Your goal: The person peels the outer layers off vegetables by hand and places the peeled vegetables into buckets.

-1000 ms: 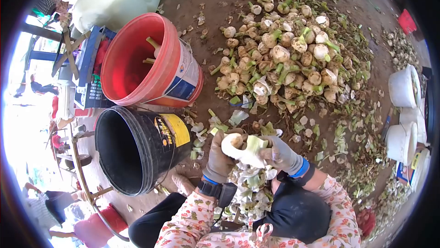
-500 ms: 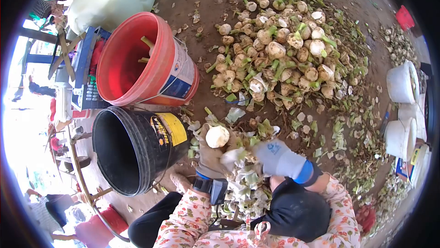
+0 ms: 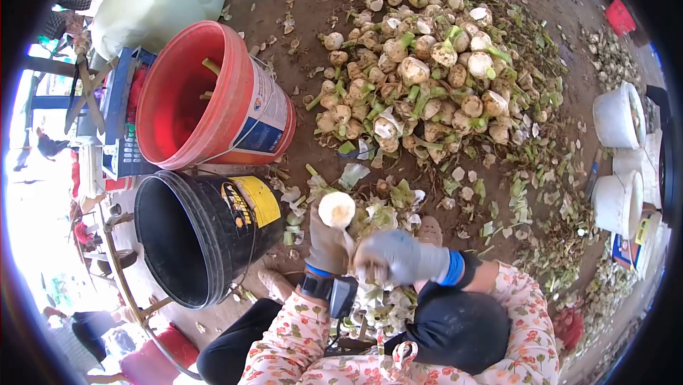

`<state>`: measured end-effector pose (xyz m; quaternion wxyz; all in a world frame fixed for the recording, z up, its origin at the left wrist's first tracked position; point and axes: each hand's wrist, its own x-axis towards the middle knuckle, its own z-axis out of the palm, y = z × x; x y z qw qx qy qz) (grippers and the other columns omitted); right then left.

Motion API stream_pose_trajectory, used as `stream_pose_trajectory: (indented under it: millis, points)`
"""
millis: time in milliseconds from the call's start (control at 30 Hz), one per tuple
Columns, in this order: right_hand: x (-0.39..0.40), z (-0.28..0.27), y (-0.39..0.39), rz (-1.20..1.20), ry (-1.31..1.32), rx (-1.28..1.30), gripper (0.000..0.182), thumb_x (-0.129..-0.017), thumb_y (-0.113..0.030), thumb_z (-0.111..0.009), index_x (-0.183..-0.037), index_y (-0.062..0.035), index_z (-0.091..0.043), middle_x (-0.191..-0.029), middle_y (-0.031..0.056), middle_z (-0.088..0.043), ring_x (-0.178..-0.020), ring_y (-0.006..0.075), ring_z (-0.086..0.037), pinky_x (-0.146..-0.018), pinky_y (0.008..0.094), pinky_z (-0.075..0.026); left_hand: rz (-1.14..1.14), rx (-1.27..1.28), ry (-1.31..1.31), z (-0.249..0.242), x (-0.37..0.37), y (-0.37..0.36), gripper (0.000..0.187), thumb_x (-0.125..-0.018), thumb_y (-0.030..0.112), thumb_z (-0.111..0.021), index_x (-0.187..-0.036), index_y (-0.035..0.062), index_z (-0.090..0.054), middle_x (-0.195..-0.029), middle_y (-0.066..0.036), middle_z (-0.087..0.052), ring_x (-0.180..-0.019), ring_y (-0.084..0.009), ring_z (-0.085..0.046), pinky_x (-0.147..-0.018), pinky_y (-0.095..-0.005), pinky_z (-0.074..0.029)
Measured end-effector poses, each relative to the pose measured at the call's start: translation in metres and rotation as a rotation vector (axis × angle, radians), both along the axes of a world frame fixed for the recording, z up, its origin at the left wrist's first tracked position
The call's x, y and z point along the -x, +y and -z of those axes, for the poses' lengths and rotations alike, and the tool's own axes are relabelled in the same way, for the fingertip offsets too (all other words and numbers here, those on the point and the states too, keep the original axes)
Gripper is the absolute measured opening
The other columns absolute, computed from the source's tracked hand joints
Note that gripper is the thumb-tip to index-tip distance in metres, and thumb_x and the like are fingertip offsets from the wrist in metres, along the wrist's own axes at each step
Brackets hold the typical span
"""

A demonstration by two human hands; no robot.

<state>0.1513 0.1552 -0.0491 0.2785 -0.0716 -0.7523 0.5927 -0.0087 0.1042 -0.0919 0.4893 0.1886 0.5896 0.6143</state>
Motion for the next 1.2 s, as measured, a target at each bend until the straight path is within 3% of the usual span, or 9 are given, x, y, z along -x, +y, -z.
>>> stream_pose_trajectory:
  millis: [67,167,267,400,533,700,800,1000,1200]
  points:
    - [-0.001,-0.015,0.001,-0.078,0.076,0.030,0.017,-0.078,-0.005,-0.059,-0.095,-0.0073,-0.058,-0.077,0.0049,-0.060,-0.069,0.0197,-0.062,-0.061,0.0316,-0.049,0.321,0.052,0.488,0.001,0.015,0.004,0.022,-0.082,0.002,-0.057,-0.103,0.0011,-0.052,-0.082,-0.008,-0.061,-0.073,-0.0159,-0.060,-0.061,-0.0255,-0.050]
    - [-0.011,-0.014,0.014,-0.038,-0.200,0.555,0.027,-0.082,-0.015,-0.060,-0.107,-0.0080,-0.058,-0.081,0.0109,-0.063,-0.079,0.0291,-0.063,-0.071,0.0370,-0.049,0.113,0.054,-0.320,-0.006,0.019,0.014,0.014,-0.086,0.016,-0.051,-0.093,0.0052,-0.054,-0.073,-0.005,-0.058,-0.060,-0.0149,-0.055,-0.049,-0.0259,-0.043]
    - [-0.017,0.006,0.022,-0.154,-0.946,-0.019,0.043,-0.083,-0.033,-0.060,-0.121,-0.0131,-0.056,-0.105,0.0145,-0.063,-0.092,0.0305,-0.062,-0.078,0.0350,-0.049,-0.125,0.227,-0.606,-0.022,0.012,0.024,0.040,-0.092,0.047,-0.035,-0.085,0.0132,-0.055,-0.069,-0.003,-0.055,-0.056,-0.0145,-0.048,-0.043,-0.0233,-0.032]
    - [-0.043,0.064,0.019,0.034,-1.059,-0.131,0.028,-0.082,-0.031,-0.056,-0.102,-0.0130,-0.062,-0.091,0.0121,-0.063,-0.087,0.0332,-0.062,-0.077,0.0402,-0.048,-0.407,0.263,-0.432,-0.067,0.010,0.052,0.034,-0.093,0.042,-0.043,-0.104,0.0134,-0.056,-0.081,0.000,-0.061,-0.060,-0.0144,-0.057,-0.047,-0.0275,-0.048]
    - [-0.079,0.064,0.051,0.604,-1.076,-0.099,0.035,-0.072,-0.011,-0.064,-0.106,-0.0114,-0.060,-0.101,0.0149,-0.063,-0.097,0.0309,-0.060,-0.079,0.0384,-0.049,-0.156,-0.481,-0.741,-0.143,0.053,0.066,0.049,-0.091,0.042,-0.054,-0.114,-0.0016,-0.050,-0.098,-0.012,-0.057,-0.073,-0.0143,-0.054,-0.052,-0.0250,-0.045]
    - [-0.097,0.112,0.105,1.167,-1.046,-0.233,0.035,-0.073,-0.011,-0.065,-0.107,-0.0074,-0.057,-0.109,0.0171,-0.057,-0.097,0.0345,-0.059,-0.080,0.0426,-0.049,0.003,-0.100,-0.526,-0.104,0.023,0.063,0.037,-0.091,0.034,-0.055,-0.111,0.0031,-0.054,-0.093,-0.007,-0.060,-0.077,-0.0151,-0.058,-0.059,-0.0239,-0.050]
    - [-0.086,0.143,0.110,0.865,-1.409,-0.359,0.046,-0.072,-0.012,-0.068,-0.116,-0.0122,-0.053,-0.115,0.0181,-0.053,-0.097,0.0367,-0.057,-0.079,0.0435,-0.048,0.123,0.122,-0.476,-0.073,-0.009,0.044,0.032,-0.091,0.030,-0.055,-0.112,0.0064,-0.055,-0.090,-0.006,-0.060,-0.077,-0.0149,-0.057,-0.062,-0.0257,-0.048]
    - [-0.111,0.179,0.101,1.040,-0.920,-0.041,0.028,-0.074,-0.004,-0.065,-0.100,-0.0085,-0.059,-0.101,0.0159,-0.060,-0.089,0.0325,-0.060,-0.076,0.0371,-0.049,0.307,0.254,-0.236,-0.030,-0.028,0.027,0.033,-0.092,0.024,-0.052,-0.117,0.0030,-0.054,-0.093,-0.006,-0.062,-0.081,-0.0149,-0.058,-0.070,-0.0293,-0.048]
    - [-0.085,0.075,0.067,0.672,-0.263,0.456,0.017,-0.081,-0.006,-0.064,-0.097,-0.0023,-0.059,-0.090,0.0039,-0.063,-0.079,0.0122,-0.059,-0.069,0.0245,-0.047,0.400,0.078,0.269,-0.013,-0.045,0.026,0.056,-0.077,0.013,-0.068,-0.127,-0.0005,-0.046,-0.119,-0.011,-0.055,-0.109,-0.0195,-0.053,-0.095,-0.0309,-0.041]
